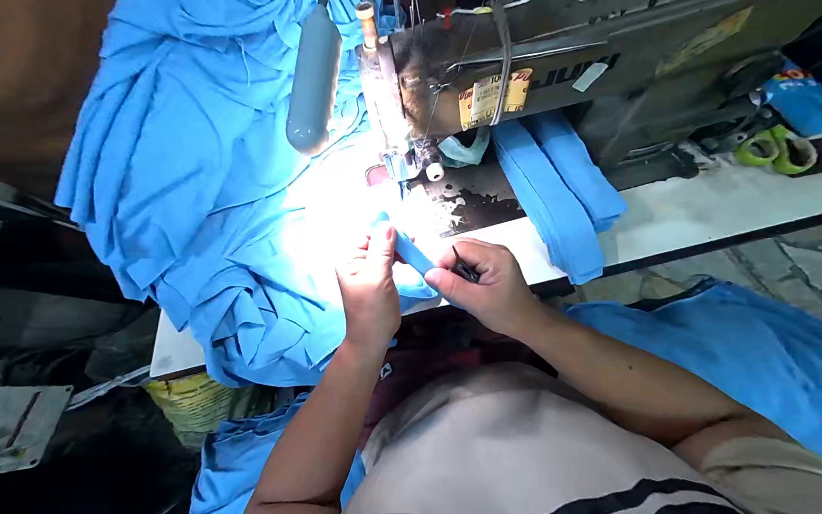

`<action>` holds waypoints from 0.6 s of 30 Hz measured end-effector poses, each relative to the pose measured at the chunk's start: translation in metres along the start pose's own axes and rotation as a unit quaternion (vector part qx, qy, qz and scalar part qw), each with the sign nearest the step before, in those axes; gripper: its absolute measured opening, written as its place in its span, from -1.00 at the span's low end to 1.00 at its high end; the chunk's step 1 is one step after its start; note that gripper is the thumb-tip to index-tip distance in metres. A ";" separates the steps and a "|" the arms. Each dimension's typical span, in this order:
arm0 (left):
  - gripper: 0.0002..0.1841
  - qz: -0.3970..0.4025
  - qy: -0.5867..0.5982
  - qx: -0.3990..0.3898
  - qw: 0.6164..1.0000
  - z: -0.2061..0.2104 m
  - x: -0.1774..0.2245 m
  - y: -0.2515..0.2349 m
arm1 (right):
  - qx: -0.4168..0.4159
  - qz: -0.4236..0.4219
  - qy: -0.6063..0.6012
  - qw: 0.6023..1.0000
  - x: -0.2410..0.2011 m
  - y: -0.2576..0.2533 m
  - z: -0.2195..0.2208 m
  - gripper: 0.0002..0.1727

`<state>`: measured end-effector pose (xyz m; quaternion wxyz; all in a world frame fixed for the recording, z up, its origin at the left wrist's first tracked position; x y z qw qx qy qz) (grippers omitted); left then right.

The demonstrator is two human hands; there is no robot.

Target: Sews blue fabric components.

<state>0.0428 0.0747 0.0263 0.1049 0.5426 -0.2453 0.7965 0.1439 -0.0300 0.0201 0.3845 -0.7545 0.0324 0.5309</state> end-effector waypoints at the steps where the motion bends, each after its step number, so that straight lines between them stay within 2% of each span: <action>1: -0.71 0.009 0.001 0.002 1.000 0.000 0.000 0.001 | 0.001 0.004 -0.002 1.000 0.001 0.001 0.000 -0.85; 7: -0.69 0.038 0.017 -0.010 0.999 -0.001 0.003 0.001 | 0.007 0.017 -0.009 1.000 0.004 0.000 0.000 -0.85; 14: -0.66 0.005 0.031 -0.016 0.999 0.000 -0.005 0.003 | 0.027 0.037 -0.003 0.999 0.009 0.003 -0.004 -0.84; 16: -0.68 -0.003 0.035 -0.035 0.999 0.001 -0.006 0.005 | 0.032 0.051 0.003 0.998 0.013 0.006 -0.005 -0.88; 18: -0.71 -0.015 0.020 -0.088 0.996 0.002 -0.003 0.008 | -0.003 0.090 0.006 0.996 0.014 0.011 -0.004 -0.92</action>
Point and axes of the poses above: each hand's wrist, its own y-axis away from the middle knuckle, its own z-axis out of the palm, x = y × z, the point moved 9 cm from there along -y, towards the middle knuckle, and after that the axes turned 3 degrees about x, right-handed, at the moved point
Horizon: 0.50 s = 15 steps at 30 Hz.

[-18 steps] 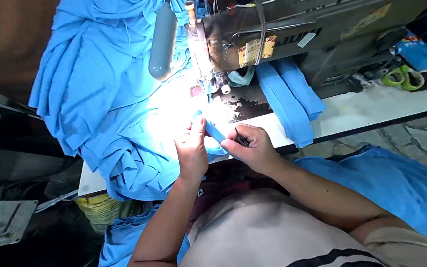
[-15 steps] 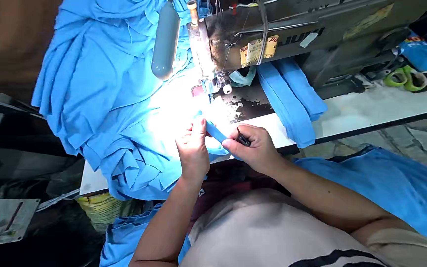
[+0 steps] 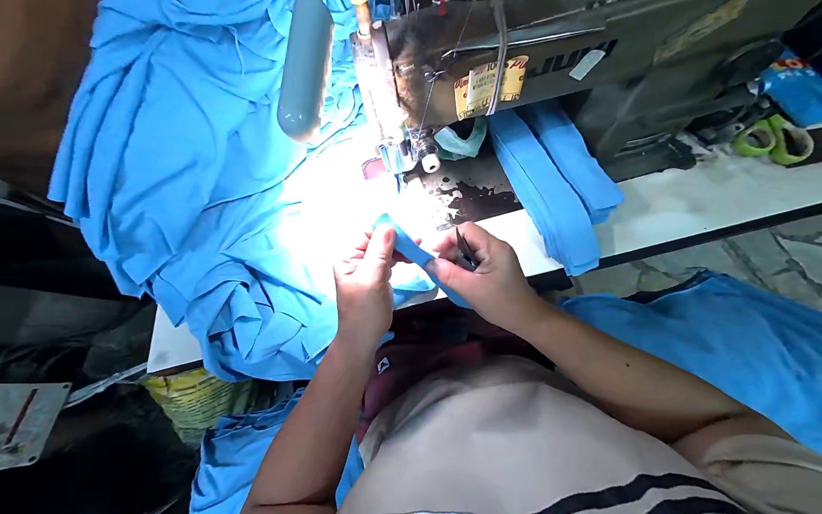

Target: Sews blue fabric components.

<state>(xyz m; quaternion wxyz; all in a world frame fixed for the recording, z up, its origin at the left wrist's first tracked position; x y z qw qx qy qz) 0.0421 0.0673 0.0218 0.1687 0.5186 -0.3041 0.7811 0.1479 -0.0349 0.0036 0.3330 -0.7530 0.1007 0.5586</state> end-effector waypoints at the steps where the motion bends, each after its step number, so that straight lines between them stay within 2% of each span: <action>1: -0.73 -0.001 -0.011 -0.041 0.999 0.001 0.004 0.002 | -0.032 0.025 -0.008 0.999 -0.003 0.004 0.001 -0.89; 4: -0.86 -0.009 -0.033 -0.144 0.989 -0.002 0.015 0.002 | -0.183 0.042 -0.056 0.981 -0.025 0.020 0.007 -0.84; 5: -0.88 -0.025 -0.047 -0.160 0.986 -0.005 0.011 -0.001 | -0.210 0.039 -0.053 0.976 -0.025 0.021 0.008 -0.81; 8: -0.80 -0.098 -0.144 -0.138 0.975 -0.018 -0.023 -0.025 | -0.200 0.083 0.037 0.976 0.013 0.001 0.009 -0.84; 10: -0.79 -0.099 -0.199 -0.126 0.967 -0.019 -0.044 -0.052 | -0.190 0.111 0.085 0.972 0.049 -0.019 0.015 -0.82; 11: -0.83 -0.078 -0.255 -0.150 0.952 -0.017 -0.053 -0.064 | -0.187 0.113 0.105 0.970 0.063 -0.025 0.019 -0.80; 12: -0.86 -0.037 -0.347 -0.188 0.918 -0.013 -0.058 -0.074 | -0.192 0.117 0.124 0.967 0.071 -0.028 0.023 -0.79; 13: -0.81 0.016 -0.449 -0.230 0.863 -0.010 -0.064 -0.081 | -0.201 0.120 0.144 0.962 0.076 -0.030 0.027 -0.79; 14: -0.75 0.059 -0.524 -0.264 0.808 -0.007 -0.071 -0.084 | -0.210 0.123 0.160 0.957 0.077 -0.030 0.029 -0.79; 15: -0.74 0.092 -0.562 -0.278 0.774 -0.006 -0.077 -0.082 | -0.218 0.127 0.171 0.952 0.077 -0.031 0.030 -0.79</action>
Point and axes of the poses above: each hand's wrist, its own y-axis away from the middle knuckle, its own z-axis out of the palm, x = y × z, the point moved 9 cm from there along -y, towards the middle knuckle, and after that the axes turned 3 degrees about x, right-handed, at the moved point
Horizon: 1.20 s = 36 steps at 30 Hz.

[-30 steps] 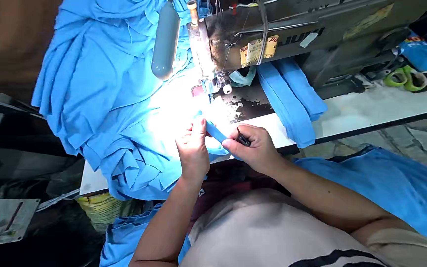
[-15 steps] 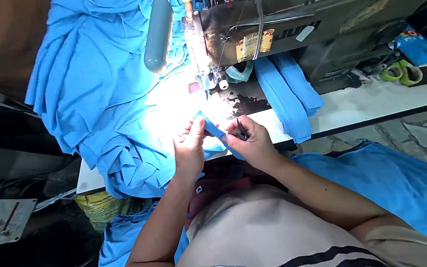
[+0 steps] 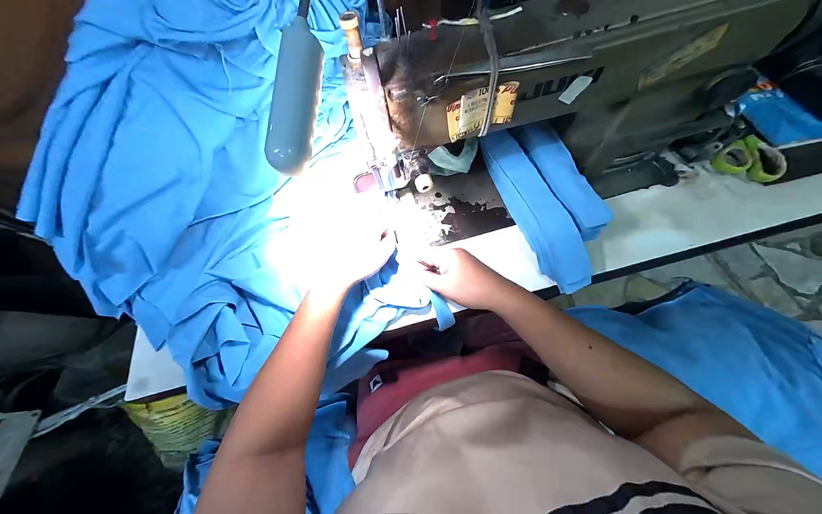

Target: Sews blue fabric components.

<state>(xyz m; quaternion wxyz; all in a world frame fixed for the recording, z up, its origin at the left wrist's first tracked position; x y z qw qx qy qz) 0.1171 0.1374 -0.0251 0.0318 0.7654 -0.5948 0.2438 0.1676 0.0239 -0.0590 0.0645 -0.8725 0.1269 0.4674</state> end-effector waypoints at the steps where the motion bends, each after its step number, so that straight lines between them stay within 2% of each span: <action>1: -0.75 0.011 -0.018 0.004 1.000 0.004 0.003 0.002 | -0.007 0.004 0.004 1.000 -0.001 0.000 0.000 -0.80; 8: -0.79 -0.006 -0.058 -0.052 0.997 0.037 0.019 0.026 | -0.062 0.056 -0.029 0.996 0.006 0.008 0.008 -0.78; 14: -0.72 -0.021 -0.052 -0.009 0.998 0.026 0.007 0.021 | -0.046 0.055 -0.018 0.997 0.006 0.001 0.004 -0.84; 20: -0.72 -0.059 0.069 -0.007 0.996 0.012 -0.007 0.012 | -0.035 0.056 -0.014 0.998 0.005 -0.004 0.003 -0.79; 24: -0.70 -0.056 -0.028 0.029 0.998 0.007 -0.006 -0.006 | -0.017 0.073 0.000 0.997 0.004 -0.010 -0.001 -0.78; 27: -0.72 -0.065 -0.068 0.017 0.995 0.012 -0.007 -0.015 | -0.010 0.102 0.004 0.995 0.003 -0.013 -0.002 -0.76; 31: -0.72 -0.127 -0.118 -0.026 0.984 0.018 -0.018 -0.024 | -0.001 0.119 0.009 0.993 0.004 -0.016 -0.003 -0.76; 36: -0.76 -0.182 -0.094 -0.065 0.977 0.019 -0.024 -0.032 | 0.010 0.110 0.017 0.994 0.003 -0.017 -0.003 -0.75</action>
Point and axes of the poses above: each hand's wrist, its own y-axis away from the middle knuckle, its own z-axis out of the palm, x = y × z, the point moved 9 cm from there along -y, towards the middle knuckle, and after that the axes turned 3 degrees about x, right-handed, at the moved point
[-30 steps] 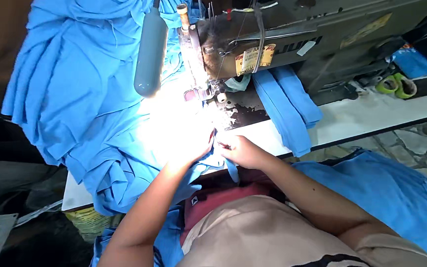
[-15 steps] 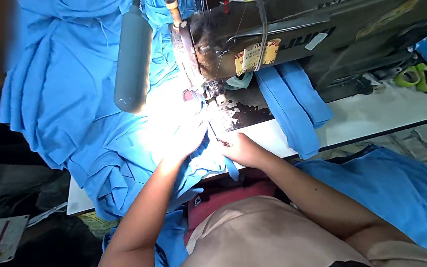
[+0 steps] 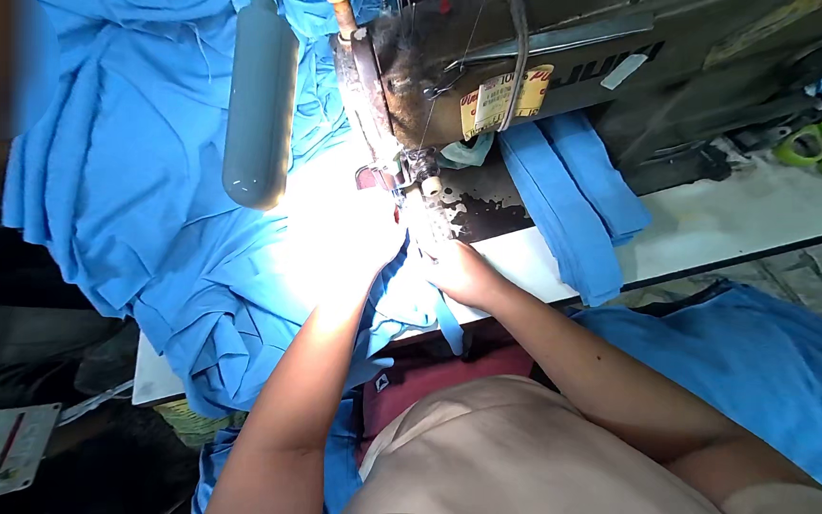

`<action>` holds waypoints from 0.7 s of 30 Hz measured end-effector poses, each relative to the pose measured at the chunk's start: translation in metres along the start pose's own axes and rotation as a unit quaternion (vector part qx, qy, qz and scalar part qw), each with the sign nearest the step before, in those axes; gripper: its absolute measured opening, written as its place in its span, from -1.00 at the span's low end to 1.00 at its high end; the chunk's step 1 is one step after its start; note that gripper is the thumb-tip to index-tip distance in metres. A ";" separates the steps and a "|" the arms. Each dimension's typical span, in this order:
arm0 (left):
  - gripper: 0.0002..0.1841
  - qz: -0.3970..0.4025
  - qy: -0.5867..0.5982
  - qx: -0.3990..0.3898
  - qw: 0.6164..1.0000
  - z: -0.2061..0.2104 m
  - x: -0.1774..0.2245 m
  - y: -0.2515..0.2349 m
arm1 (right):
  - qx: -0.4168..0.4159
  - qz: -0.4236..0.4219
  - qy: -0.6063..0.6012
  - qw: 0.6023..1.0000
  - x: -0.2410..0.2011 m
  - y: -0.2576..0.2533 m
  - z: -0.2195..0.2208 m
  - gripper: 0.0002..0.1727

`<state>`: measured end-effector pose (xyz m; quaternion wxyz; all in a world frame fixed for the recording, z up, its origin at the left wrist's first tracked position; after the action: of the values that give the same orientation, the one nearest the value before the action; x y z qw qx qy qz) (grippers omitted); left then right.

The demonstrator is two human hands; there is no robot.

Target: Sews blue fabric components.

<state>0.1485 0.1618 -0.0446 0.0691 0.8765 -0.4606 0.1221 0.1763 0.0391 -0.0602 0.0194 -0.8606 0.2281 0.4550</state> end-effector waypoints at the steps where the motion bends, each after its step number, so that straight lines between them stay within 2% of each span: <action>1: -0.76 -0.015 0.002 -0.013 1.000 0.000 -0.001 -0.002 | -0.002 -0.002 0.003 1.000 0.000 0.000 0.000 -0.75; 7: -0.77 -0.069 -0.001 -0.069 0.995 0.000 -0.008 -0.013 | -0.016 0.017 -0.010 1.000 0.003 -0.001 0.003 -0.74; 11: -0.72 -0.078 -0.041 -0.097 0.991 -0.001 -0.008 -0.014 | -0.014 -0.027 0.089 0.996 -0.005 0.000 0.004 -0.78; 14: -0.75 -0.075 -0.021 -0.080 0.994 0.001 -0.010 -0.013 | -0.033 -0.032 0.218 0.975 -0.005 0.002 0.011 -0.63; 16: -0.75 -0.075 -0.009 -0.068 0.995 0.001 -0.011 -0.012 | -0.051 -0.034 0.259 0.964 -0.004 -0.001 0.009 -0.53; 17: -0.76 -0.058 -0.005 -0.042 0.997 0.003 -0.011 -0.013 | -0.059 -0.050 0.266 0.961 -0.002 -0.003 0.009 -0.51; 19: -0.74 -0.009 -0.021 0.062 0.998 0.008 -0.015 -0.016 | -0.075 -0.098 0.268 0.955 -0.001 -0.008 0.007 -0.54; 20: -0.73 -0.002 -0.016 0.088 0.996 0.008 -0.016 -0.016 | -0.084 -0.120 0.265 0.953 -0.002 -0.010 0.006 -0.56; 21: -0.73 -0.011 -0.003 0.076 0.997 0.005 -0.013 -0.014 | -0.083 -0.143 0.257 0.952 -0.002 -0.012 0.005 -0.59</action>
<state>0.1537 0.1789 -0.0537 0.0021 0.8846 -0.4405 0.1534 0.1764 0.0515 -0.0630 -0.0465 -0.9705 0.0614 0.2287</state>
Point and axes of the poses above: each hand's wrist, its own y-axis away from the middle knuckle, its own z-axis out of the palm, x = y × z, the point moved 9 cm from there along -y, towards the middle knuckle, and after that the axes turned 3 degrees about x, right-handed, at the moved point
